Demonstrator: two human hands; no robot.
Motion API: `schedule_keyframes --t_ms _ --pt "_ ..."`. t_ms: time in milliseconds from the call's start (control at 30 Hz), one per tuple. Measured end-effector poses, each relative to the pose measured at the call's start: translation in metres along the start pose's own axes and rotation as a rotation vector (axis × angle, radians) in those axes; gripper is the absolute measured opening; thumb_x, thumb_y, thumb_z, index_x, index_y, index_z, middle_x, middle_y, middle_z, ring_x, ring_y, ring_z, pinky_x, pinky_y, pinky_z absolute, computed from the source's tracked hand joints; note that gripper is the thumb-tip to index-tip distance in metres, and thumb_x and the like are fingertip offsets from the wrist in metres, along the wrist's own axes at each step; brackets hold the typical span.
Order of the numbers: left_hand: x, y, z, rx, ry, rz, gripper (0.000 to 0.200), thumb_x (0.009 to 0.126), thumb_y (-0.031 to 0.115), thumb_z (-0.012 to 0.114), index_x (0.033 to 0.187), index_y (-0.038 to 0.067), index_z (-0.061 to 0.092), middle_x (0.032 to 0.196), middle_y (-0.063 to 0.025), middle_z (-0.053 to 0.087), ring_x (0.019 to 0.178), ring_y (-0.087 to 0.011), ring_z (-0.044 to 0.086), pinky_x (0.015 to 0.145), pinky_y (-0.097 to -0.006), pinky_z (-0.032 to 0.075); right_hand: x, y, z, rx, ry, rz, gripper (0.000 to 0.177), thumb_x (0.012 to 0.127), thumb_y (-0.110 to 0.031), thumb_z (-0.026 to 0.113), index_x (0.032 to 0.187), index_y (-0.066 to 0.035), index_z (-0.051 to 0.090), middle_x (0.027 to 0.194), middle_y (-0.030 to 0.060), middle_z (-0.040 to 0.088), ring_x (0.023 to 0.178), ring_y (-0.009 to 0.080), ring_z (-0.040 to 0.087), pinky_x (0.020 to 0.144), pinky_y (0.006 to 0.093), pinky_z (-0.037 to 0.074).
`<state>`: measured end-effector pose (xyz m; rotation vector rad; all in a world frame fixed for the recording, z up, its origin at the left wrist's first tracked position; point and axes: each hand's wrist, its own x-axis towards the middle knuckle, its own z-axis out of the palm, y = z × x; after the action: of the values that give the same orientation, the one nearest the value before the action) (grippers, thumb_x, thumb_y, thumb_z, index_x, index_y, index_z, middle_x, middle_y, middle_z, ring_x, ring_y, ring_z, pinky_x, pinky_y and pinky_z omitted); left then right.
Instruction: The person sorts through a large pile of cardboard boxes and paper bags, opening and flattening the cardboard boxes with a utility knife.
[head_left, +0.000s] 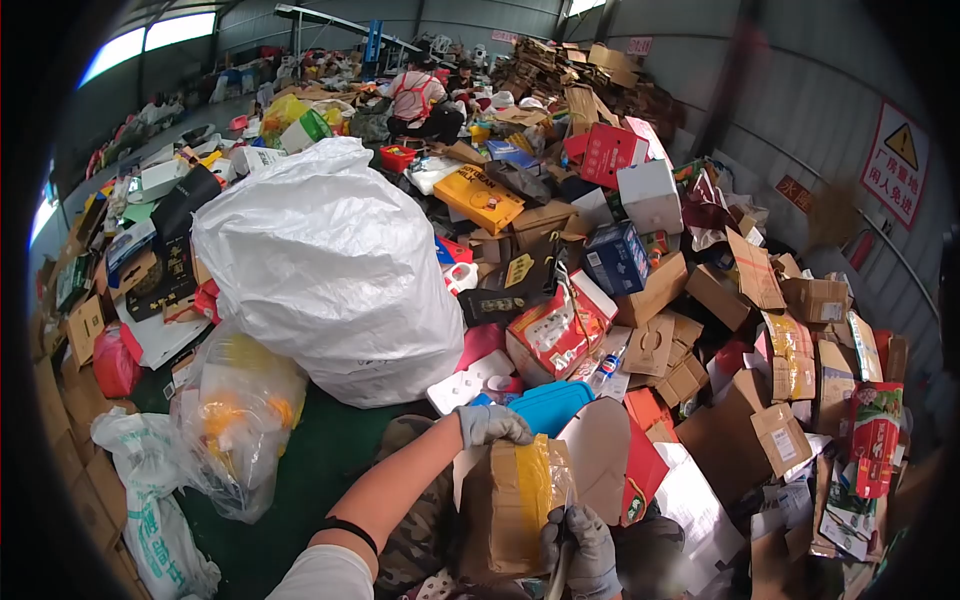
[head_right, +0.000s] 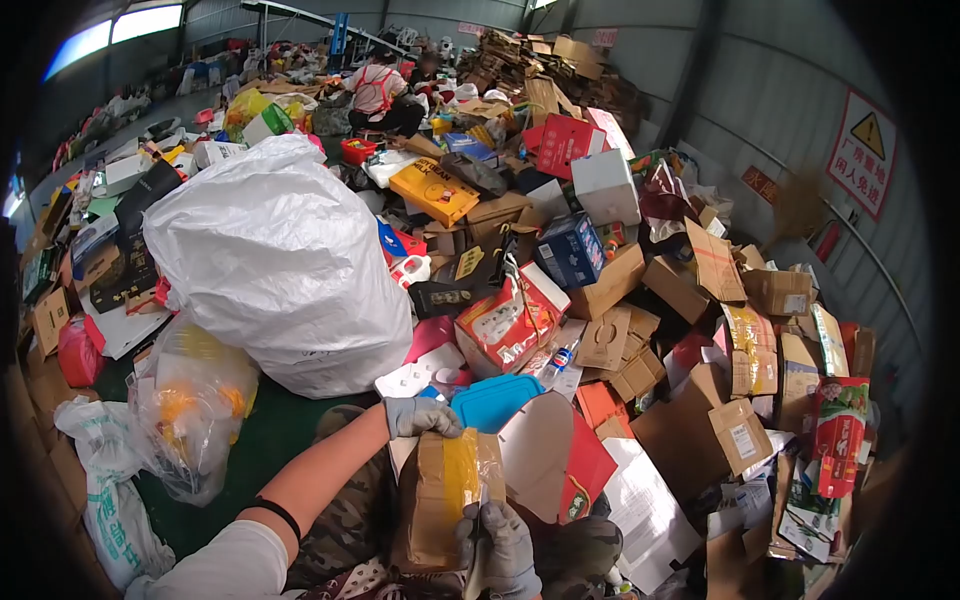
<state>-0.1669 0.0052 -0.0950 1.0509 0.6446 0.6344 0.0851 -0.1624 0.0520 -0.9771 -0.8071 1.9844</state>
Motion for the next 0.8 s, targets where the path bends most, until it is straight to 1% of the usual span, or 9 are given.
schedule_keyframes --t_ms 67,167,233,267,367,467,600,733,800 --pt "0.001 0.010 0.030 0.260 0.174 -0.087 0.020 0.082 0.012 0.064 0.096 -0.002 0.064 0.091 -0.0041 0.063 0.082 -0.0112 0.056 0.073 -0.0231 0.045 -0.003 0.007 -0.007 -0.044 0.029 -0.012 0.027 0.088 -0.031 0.059 0.093 -0.004 0.058 0.069 0.0095 0.062 0.045 0.0167 0.054 0.040 0.0265 0.045" --pt "0.017 -0.029 0.062 0.297 0.120 -0.067 0.022 0.078 0.017 0.068 0.094 0.002 0.067 0.088 -0.0017 0.064 0.079 -0.0104 0.056 0.068 -0.0254 0.045 0.003 0.027 -0.033 -0.016 0.070 -0.004 0.024 0.090 -0.028 0.056 0.094 -0.004 0.055 0.069 0.0086 0.060 0.047 0.0172 0.054 0.040 0.0282 0.046" --pt "0.012 -0.032 0.097 0.456 0.425 -0.015 0.025 0.078 0.020 0.069 0.095 0.002 0.066 0.087 -0.0057 0.065 0.079 -0.0163 0.058 0.071 -0.0301 0.046 0.006 0.039 -0.047 0.002 0.094 -0.041 0.026 0.089 -0.028 0.058 0.096 -0.004 0.056 0.071 0.0091 0.061 0.049 0.0174 0.055 0.042 0.0287 0.046" --pt "0.004 -0.027 0.106 0.690 0.504 0.000 0.039 0.074 0.029 0.073 0.102 0.003 0.064 0.096 -0.0124 0.065 0.088 -0.0257 0.061 0.081 -0.0342 0.047 0.006 0.040 -0.047 -0.007 0.106 -0.041 0.021 0.090 -0.025 0.055 0.095 -0.005 0.055 0.070 0.0082 0.060 0.050 0.0177 0.055 0.042 0.0296 0.047" --pt "-0.027 0.005 0.138 1.063 0.502 -0.012 0.056 0.069 0.032 0.075 0.115 0.005 0.058 0.111 -0.0196 0.058 0.104 -0.0325 0.056 0.091 -0.0373 0.043 0.007 0.038 -0.050 -0.101 0.150 -0.075 0.019 0.090 -0.023 0.056 0.096 -0.006 0.056 0.070 0.0072 0.061 0.051 0.0167 0.056 0.043 0.0291 0.048" --pt "-0.025 -0.005 0.132 0.921 0.475 -0.008 0.070 0.060 0.033 0.081 0.118 0.004 0.056 0.117 -0.0196 0.056 0.111 -0.0323 0.053 0.095 -0.0360 0.041 0.023 0.033 -0.055 -0.218 0.204 -0.042 0.017 0.091 -0.022 0.055 0.097 -0.006 0.057 0.070 0.0048 0.061 0.049 0.0135 0.056 0.042 0.0254 0.045" --pt "-0.033 -0.003 0.143 0.751 0.539 -0.015 0.057 0.054 0.025 0.085 0.100 0.000 0.062 0.101 -0.0154 0.062 0.092 -0.0257 0.061 0.081 -0.0329 0.048 0.033 0.033 -0.058 -0.451 0.249 -0.001 0.019 0.092 -0.022 0.055 0.094 -0.004 0.059 0.069 0.0034 0.060 0.049 0.0109 0.054 0.044 0.0237 0.043" --pt "-0.035 -0.014 0.152 0.945 0.664 0.034 0.053 0.055 0.022 0.084 0.098 0.001 0.062 0.098 -0.0149 0.061 0.092 -0.0272 0.060 0.082 -0.0333 0.047 0.042 0.042 -0.061 -0.878 0.246 -0.152 0.023 0.092 -0.024 0.055 0.097 -0.002 0.061 0.068 0.0008 0.056 0.057 0.0083 0.049 0.052 0.0231 0.041" --pt "-0.038 -0.015 0.154 0.920 0.686 0.053 0.052 0.056 0.021 0.084 0.098 0.001 0.062 0.099 -0.0150 0.061 0.093 -0.0273 0.060 0.084 -0.0338 0.047 0.039 0.034 -0.051 -1.034 0.265 -0.114 0.027 0.091 -0.028 0.055 0.094 -0.002 0.062 0.069 0.0040 0.061 0.055 0.0158 0.055 0.053 0.0293 0.044"
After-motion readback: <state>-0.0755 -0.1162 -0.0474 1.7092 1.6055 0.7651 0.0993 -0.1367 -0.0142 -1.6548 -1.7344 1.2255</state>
